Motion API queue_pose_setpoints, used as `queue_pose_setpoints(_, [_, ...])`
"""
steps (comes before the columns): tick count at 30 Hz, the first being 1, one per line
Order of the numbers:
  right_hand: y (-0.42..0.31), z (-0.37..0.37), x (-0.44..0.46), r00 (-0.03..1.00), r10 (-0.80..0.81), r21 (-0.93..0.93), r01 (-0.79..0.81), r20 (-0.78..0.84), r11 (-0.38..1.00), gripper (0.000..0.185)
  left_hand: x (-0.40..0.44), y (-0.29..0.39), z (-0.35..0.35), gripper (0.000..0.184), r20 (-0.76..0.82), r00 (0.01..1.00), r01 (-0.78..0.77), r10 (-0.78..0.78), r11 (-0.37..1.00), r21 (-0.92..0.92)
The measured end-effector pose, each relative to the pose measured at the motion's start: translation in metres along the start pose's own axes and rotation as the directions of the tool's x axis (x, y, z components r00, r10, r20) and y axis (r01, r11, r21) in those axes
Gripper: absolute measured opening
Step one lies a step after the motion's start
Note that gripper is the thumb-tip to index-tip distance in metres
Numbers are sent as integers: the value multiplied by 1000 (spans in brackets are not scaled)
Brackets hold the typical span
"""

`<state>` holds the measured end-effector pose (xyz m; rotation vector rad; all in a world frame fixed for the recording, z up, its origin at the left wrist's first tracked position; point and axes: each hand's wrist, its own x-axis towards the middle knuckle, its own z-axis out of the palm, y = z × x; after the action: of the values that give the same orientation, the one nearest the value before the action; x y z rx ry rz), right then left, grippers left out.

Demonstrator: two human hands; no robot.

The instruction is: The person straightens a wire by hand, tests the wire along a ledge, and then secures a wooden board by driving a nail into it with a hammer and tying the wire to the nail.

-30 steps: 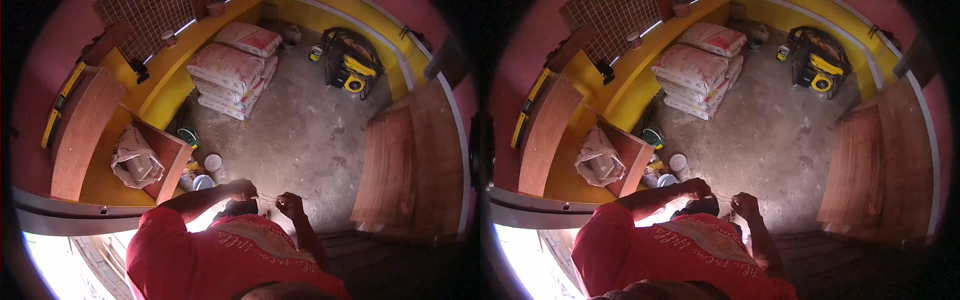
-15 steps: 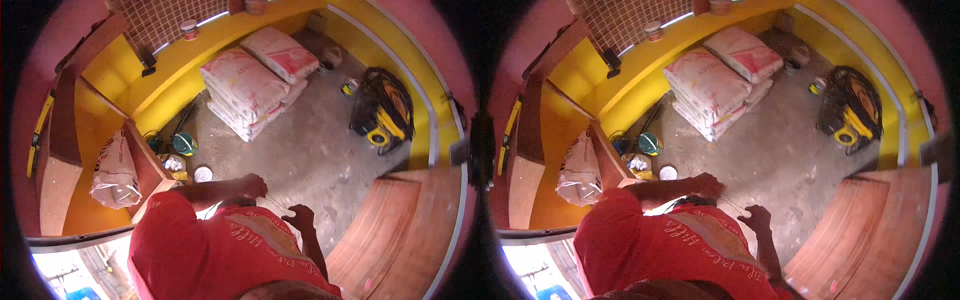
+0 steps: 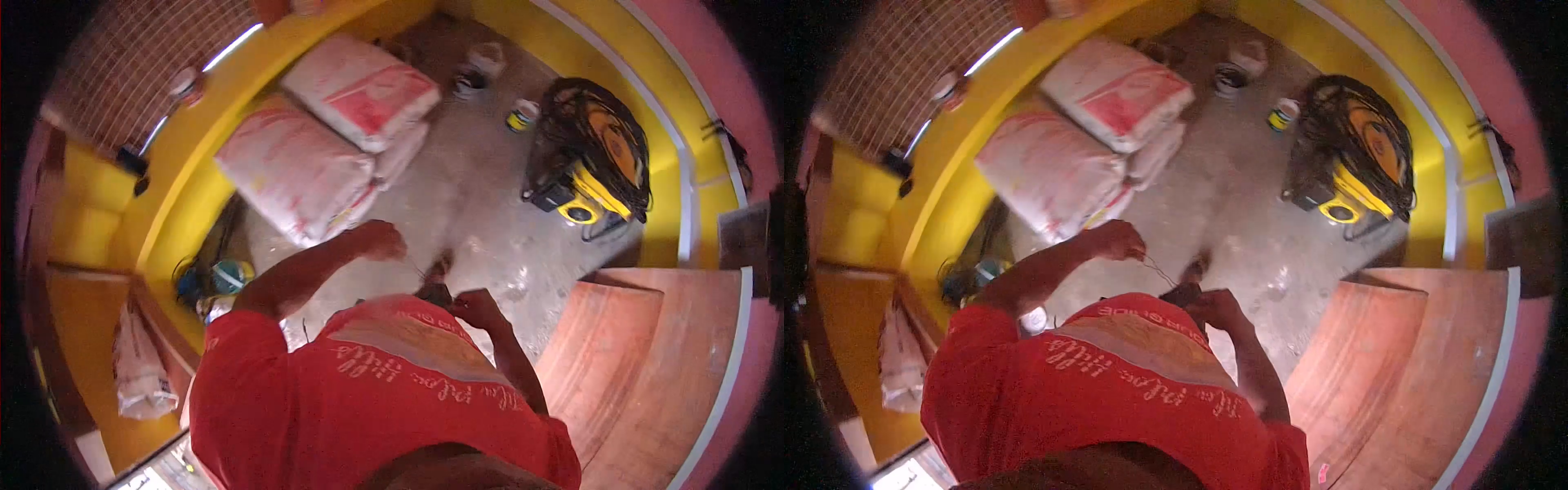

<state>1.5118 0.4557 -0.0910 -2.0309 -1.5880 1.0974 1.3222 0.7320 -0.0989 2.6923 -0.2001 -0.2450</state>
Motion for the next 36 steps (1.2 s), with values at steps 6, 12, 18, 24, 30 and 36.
queue_pose_setpoints(6, [51, -182, 82, 953, -72, 350, -38, 295, 936, 22, 120, -59, -75, 21, 134, 958, 276, -255, 946, -170])
queue_pose_setpoints(12, [108, -286, 154, 947, -37, 455, -119, 319, 882, 21, 204, -113, -123, 24, 8, 959, 281, -282, 958, 62])
queue_pose_setpoints(18, [202, -353, 259, 946, -159, 482, 4, 281, 876, 23, 302, -240, -137, 20, -26, 933, 359, -359, 933, -2])
queue_pose_setpoints(24, [223, -468, 358, 873, -449, 68, 444, 190, 893, 21, 396, -351, -233, 19, -6, 972, 234, -234, 969, 80])
queue_pose_setpoints(30, [209, -569, 452, 970, -22, 189, -25, 244, 982, 36, 439, -440, -326, 18, -110, 978, 162, -176, 979, -125])
queue_pose_setpoints(36, [276, -604, 605, 894, -364, -225, 424, 262, 877, 20, 463, -508, -403, 21, 248, 938, 310, -243, 909, -279])
